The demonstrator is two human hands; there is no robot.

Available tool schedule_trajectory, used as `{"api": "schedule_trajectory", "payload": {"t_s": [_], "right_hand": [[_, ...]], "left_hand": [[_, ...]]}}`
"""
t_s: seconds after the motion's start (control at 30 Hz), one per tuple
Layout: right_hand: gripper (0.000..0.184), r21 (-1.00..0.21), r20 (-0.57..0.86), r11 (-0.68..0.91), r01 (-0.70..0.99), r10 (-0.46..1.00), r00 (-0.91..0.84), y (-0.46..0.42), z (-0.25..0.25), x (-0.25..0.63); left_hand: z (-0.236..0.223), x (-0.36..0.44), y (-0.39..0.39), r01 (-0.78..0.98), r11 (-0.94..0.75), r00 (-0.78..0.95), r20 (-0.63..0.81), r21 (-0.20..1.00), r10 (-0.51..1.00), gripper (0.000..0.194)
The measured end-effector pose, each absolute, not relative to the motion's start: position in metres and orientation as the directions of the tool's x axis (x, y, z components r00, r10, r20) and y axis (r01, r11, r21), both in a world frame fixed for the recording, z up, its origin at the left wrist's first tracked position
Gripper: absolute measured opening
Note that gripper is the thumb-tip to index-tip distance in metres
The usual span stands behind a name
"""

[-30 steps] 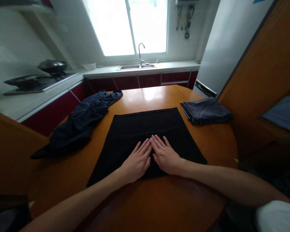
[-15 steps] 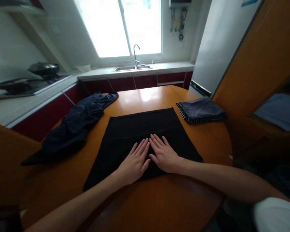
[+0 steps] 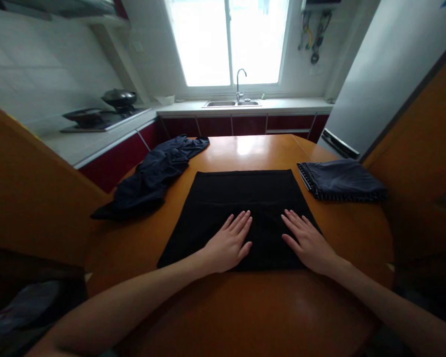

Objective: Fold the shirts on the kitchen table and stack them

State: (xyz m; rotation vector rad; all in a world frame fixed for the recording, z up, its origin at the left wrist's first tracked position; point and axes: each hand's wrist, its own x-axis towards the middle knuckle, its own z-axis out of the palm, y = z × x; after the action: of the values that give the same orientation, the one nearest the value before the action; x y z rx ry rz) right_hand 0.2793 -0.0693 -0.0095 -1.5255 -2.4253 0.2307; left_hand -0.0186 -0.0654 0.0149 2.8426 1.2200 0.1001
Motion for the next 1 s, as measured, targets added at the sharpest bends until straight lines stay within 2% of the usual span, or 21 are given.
{"api": "schedule_trajectory", "payload": {"t_s": [0.3,0.43,0.63,0.77,0.9,1.0], "right_hand": [[0.065,-0.203,0.212,0.423,0.883,0.900,-0.382,-0.064,-0.035,0.302],[0.065,-0.200,0.233,0.427,0.882,0.895,-0.381,-0.063,-0.040,0.304],[0.064,-0.218,0.254,0.435,0.874,0.890,-0.379,-0.063,-0.041,0.305],[0.062,-0.231,0.257,0.437,0.869,0.889,-0.378,-0.062,-0.040,0.303],[0.061,-0.275,0.244,0.440,0.855,0.892,-0.380,-0.062,-0.039,0.303],[0.058,-0.339,0.251,0.437,0.833,0.896,-0.367,-0.056,-0.032,0.307]], "left_hand": [[0.012,-0.017,-0.070,0.725,-0.675,0.678,0.033,0.141,0.735,0.070],[0.024,-0.033,-0.063,0.710,-0.675,0.697,-0.067,0.200,0.714,0.081],[0.039,-0.062,-0.035,0.853,-0.475,0.515,-0.208,0.214,0.831,0.084],[0.035,-0.062,-0.026,0.869,-0.439,0.488,-0.239,0.229,0.840,0.090],[0.036,-0.074,-0.017,0.859,-0.413,0.495,-0.289,0.301,0.819,0.091],[0.037,-0.101,0.007,0.907,-0.307,0.396,-0.340,0.287,0.853,0.088]]}}
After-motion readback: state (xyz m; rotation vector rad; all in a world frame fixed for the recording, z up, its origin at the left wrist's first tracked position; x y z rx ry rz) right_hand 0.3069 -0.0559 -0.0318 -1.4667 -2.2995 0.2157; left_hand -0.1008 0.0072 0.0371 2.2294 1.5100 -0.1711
